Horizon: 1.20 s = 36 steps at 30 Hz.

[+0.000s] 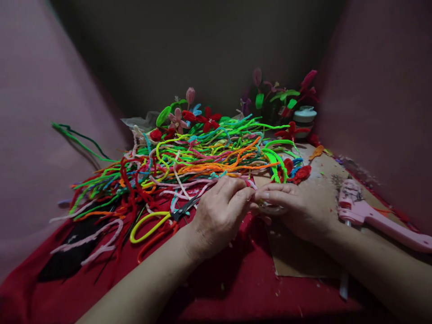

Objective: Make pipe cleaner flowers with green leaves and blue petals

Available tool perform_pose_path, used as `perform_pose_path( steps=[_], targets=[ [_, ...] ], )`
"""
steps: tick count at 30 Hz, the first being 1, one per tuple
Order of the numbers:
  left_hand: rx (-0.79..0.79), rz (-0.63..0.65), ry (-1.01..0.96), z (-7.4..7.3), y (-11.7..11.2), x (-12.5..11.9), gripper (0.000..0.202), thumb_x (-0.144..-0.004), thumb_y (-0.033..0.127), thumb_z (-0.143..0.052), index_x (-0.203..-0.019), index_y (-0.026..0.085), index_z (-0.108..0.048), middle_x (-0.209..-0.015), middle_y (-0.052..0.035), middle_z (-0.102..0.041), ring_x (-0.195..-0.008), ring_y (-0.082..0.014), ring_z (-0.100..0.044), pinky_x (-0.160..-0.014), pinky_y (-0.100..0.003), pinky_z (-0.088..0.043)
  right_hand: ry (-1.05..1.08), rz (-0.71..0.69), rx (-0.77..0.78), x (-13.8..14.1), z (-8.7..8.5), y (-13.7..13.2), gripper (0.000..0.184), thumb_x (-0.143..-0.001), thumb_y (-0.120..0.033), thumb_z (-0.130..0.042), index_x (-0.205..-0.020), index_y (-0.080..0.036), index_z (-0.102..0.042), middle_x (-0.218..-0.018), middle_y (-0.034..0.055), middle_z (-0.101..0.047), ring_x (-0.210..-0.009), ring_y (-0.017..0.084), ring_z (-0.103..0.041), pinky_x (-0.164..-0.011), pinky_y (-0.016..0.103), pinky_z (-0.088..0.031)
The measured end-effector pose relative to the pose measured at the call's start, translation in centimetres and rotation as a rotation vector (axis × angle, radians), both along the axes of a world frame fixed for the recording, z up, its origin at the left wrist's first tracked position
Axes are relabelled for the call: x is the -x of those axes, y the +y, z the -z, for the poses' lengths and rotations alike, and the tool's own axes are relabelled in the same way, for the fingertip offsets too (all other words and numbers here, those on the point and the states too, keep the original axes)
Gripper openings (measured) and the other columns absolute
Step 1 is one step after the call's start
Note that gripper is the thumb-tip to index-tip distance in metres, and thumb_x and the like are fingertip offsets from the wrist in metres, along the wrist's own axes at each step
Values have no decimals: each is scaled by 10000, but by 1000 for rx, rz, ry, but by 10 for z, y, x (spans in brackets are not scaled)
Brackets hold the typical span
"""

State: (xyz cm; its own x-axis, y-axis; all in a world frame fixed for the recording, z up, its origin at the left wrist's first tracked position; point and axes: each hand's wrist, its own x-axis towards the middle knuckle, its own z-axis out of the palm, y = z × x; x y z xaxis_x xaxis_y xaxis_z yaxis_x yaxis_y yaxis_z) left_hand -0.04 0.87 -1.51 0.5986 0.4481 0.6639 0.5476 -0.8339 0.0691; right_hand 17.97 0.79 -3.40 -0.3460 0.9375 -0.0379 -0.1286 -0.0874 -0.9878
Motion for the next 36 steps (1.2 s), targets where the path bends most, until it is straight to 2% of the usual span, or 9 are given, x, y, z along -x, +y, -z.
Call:
perform_pose_path(
  steps=[4, 11, 13, 17, 23, 28, 32, 36],
  targets=[
    [2, 13, -33, 4, 2, 0, 130, -841, 141, -474, -905, 126, -586, -845, -71, -581, -776, -145, -506, -699, -280, -446, 65, -70, 79, -1, -1, 0, 126, -731, -250, -571, -684, -183, -667, -628, 8, -573, -553, 111, -453, -521, 246, -343],
    [28, 11, -68, 6, 4, -1, 129, -858, 128, -432, -821, 133, -555, -784, -56, -550, -738, -136, -495, -666, -269, -450, 74, -67, 85, -1, -1, -1, 112, -727, -246, -598, -705, -180, -686, -637, 5, -582, -570, 102, -472, -522, 235, -337],
    [40, 23, -84, 6, 4, 0, 131, -853, 106, -421, -892, 123, -545, -847, -78, -561, -802, -151, -510, -707, -289, -463, 72, -60, 85, -1, -1, -1, 102, -720, -245, -604, -694, -194, -688, -654, 7, -589, -575, 107, -481, -514, 236, -342],
    [67, 34, -97, 4, 4, 3, 263, -833, 49, -390, -1068, 97, -498, -1004, -132, -562, -955, -178, -513, -814, -343, -465, 70, -47, 88, -1, -3, 1, 114, -725, -250, -600, -688, -204, -697, -686, 17, -612, -606, 122, -517, -540, 244, -371],
    [-4, 22, -18, 9, 6, 6, 259, -839, 116, -469, -1095, 109, -511, -966, -109, -591, -901, -170, -535, -769, -314, -475, 63, -70, 85, -3, -1, 1, 141, -736, -265, -578, -671, -187, -675, -630, 17, -603, -560, 129, -509, -500, 250, -362],
    [-115, 97, 31, 6, 3, 8, 186, -838, 105, -465, -1005, 80, -544, -905, -117, -616, -823, -173, -551, -702, -309, -469, 84, -151, 99, -2, 0, 0, 195, -789, -255, -507, -718, -153, -657, -637, 25, -590, -519, 114, -485, -468, 244, -331],
    [-61, 60, 18, 3, 0, 4, 132, -845, 96, -429, -899, 98, -549, -846, -97, -598, -776, -155, -533, -682, -292, -462, 94, -178, 97, -2, 2, 1, 185, -771, -255, -523, -716, -142, -658, -626, 29, -586, -502, 114, -484, -449, 237, -332],
    [-15, 14, -28, 5, 0, 0, 97, -831, 84, -429, -834, 108, -523, -797, -83, -570, -754, -150, -502, -667, -283, -451, 59, -148, 106, -3, 3, 3, 148, -748, -233, -560, -763, -142, -676, -637, 30, -589, -539, 125, -508, -452, 228, -346]
  ],
)
